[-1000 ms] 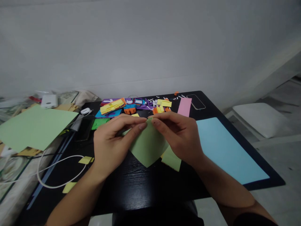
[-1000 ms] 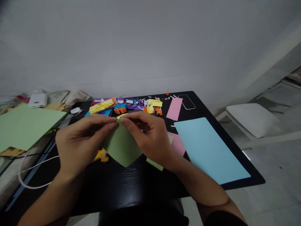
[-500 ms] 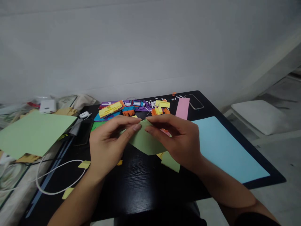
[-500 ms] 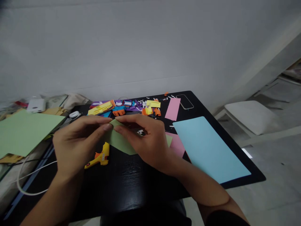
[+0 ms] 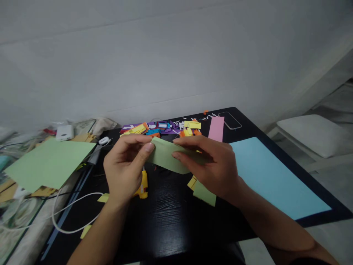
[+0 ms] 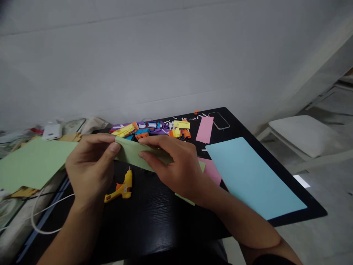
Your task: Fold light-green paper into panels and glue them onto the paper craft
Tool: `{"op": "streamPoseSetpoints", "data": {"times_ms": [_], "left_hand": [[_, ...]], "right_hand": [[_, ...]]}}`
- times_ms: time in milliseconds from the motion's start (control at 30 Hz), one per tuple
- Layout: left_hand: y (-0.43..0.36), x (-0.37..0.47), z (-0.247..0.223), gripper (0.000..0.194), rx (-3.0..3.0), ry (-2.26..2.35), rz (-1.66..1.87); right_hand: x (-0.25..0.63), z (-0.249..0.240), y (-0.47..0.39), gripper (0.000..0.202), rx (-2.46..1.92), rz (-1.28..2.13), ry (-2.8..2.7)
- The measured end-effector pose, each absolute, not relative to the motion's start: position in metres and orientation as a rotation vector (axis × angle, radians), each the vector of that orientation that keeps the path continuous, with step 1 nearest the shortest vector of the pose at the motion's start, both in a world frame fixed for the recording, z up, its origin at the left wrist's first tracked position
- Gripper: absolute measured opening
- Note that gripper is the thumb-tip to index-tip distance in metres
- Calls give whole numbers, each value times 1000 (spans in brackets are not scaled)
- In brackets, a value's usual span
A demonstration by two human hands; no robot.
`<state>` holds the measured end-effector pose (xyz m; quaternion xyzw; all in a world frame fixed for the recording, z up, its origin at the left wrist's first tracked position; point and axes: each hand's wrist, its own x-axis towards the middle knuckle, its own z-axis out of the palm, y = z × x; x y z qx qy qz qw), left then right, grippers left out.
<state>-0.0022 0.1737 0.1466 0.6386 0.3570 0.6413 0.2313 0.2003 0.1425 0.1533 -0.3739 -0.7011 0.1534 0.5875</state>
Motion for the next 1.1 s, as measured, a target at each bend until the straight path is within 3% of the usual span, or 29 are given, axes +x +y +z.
{"op": "streamPoseSetpoints", "data": {"times_ms": [433,900,1100], "left_hand": [[159,7,151,25,1930,993,1762],[159,-2,159,23,2079,1046,1496],[157,-1,158,8,2107,1055,1504]], "right_hand": [[189,146,140,18,-795,-36,-1722],[192,151,139,13,-877,223,-1740],[192,150,142,9,-893,368,-1758]]}}
